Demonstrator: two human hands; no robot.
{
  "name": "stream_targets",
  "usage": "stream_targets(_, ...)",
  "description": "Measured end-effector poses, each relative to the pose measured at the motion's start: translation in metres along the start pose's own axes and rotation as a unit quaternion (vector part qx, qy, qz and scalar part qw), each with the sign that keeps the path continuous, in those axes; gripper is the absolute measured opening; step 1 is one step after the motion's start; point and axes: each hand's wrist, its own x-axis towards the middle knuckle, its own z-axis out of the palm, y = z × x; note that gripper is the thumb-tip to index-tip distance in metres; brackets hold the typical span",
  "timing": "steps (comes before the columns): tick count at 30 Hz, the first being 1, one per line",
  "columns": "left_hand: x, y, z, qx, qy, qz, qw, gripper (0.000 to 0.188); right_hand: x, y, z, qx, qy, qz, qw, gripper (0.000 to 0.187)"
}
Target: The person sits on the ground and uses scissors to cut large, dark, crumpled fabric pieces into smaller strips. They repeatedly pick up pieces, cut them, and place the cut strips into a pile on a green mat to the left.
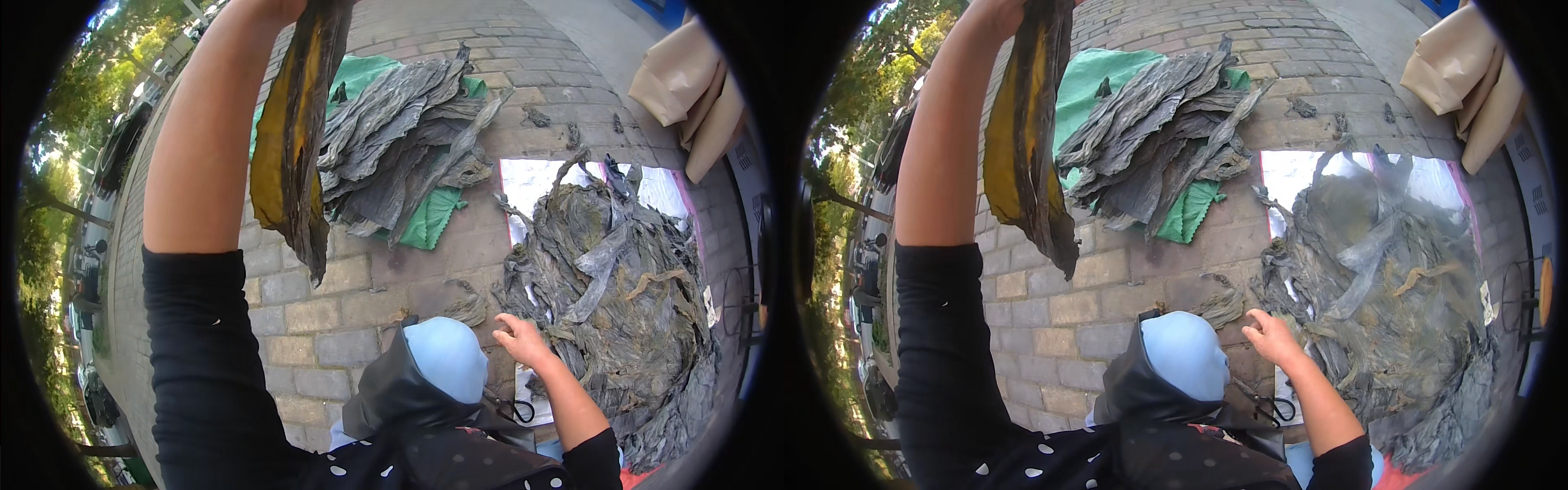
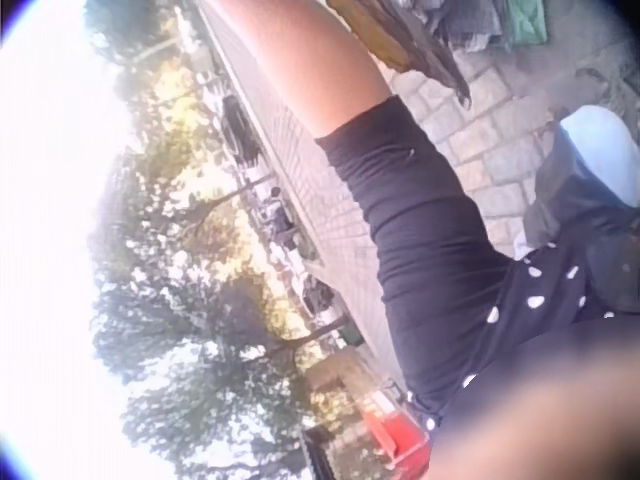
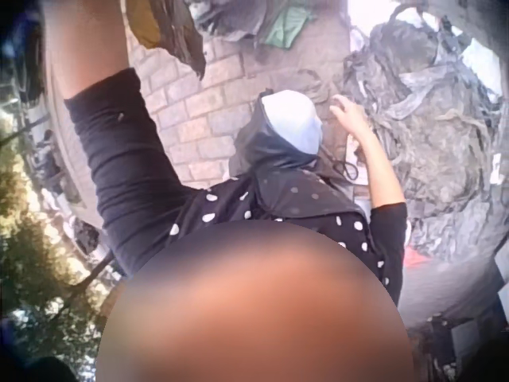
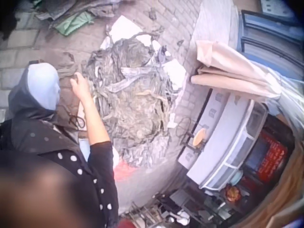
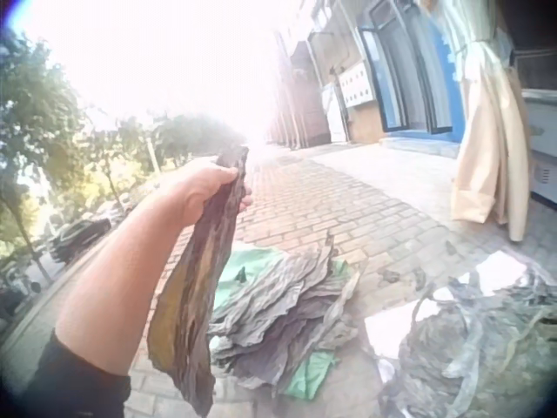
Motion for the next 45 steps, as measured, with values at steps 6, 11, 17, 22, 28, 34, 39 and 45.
stream_targets(6, 0.125, -0.019, 0.058, 0.353, 0.139, 0.303, 0.874, 0.02, -0.047, 0.031, -0.006, 0.068, 0.023, 0.121, 0.99, 0.038)
stream_targets(11, 0.092, -0.179, 0.088, 0.619, -0.05, 0.122, 0.774, 0.109, -0.072, 0.066, 0.009, 0.198, 0.083, 0.236, 0.948, 0.035)
stream_targets(17, 0.059, -0.375, 0.053, 0.679, -0.112, -0.058, 0.723, 0.094, -0.057, 0.064, 0.024, 0.206, 0.017, 0.302, 0.93, 0.034)
stream_targets(22, 0.076, -0.396, -0.003, 0.726, -0.22, -0.04, 0.651, 0.104, -0.027, 0.052, 0.025, 0.17, 0.032, 0.276, 0.945, 0.035)
stream_targets(28, 0.071, -0.347, 0.025, 0.8, -0.224, -0.002, 0.556, 0.089, 0.006, 0.055, 0.04, 0.127, 0.056, 0.18, 0.974, 0.03)
stream_targets(34, -0.097, -0.363, 0.085, 0.442, -0.164, 0.323, 0.821, 0.05, -0.002, 0.064, 0.05, 0.142, 0.058, 0.19, 0.97, 0.031)
stream_targets(39, -0.306, -0.456, 0.119, 0.455, -0.395, -0.026, 0.798, 0.092, -0.032, 0.092, 0.052, 0.15, 0.037, 0.214, 0.965, 0.029)
stream_targets(45, -0.338, -0.477, 0.099, 0.476, -0.297, 0.051, 0.826, 0.076, -0.058, 0.121, 0.036, 0.082, 0.077, 0.22, 0.969, 0.028)
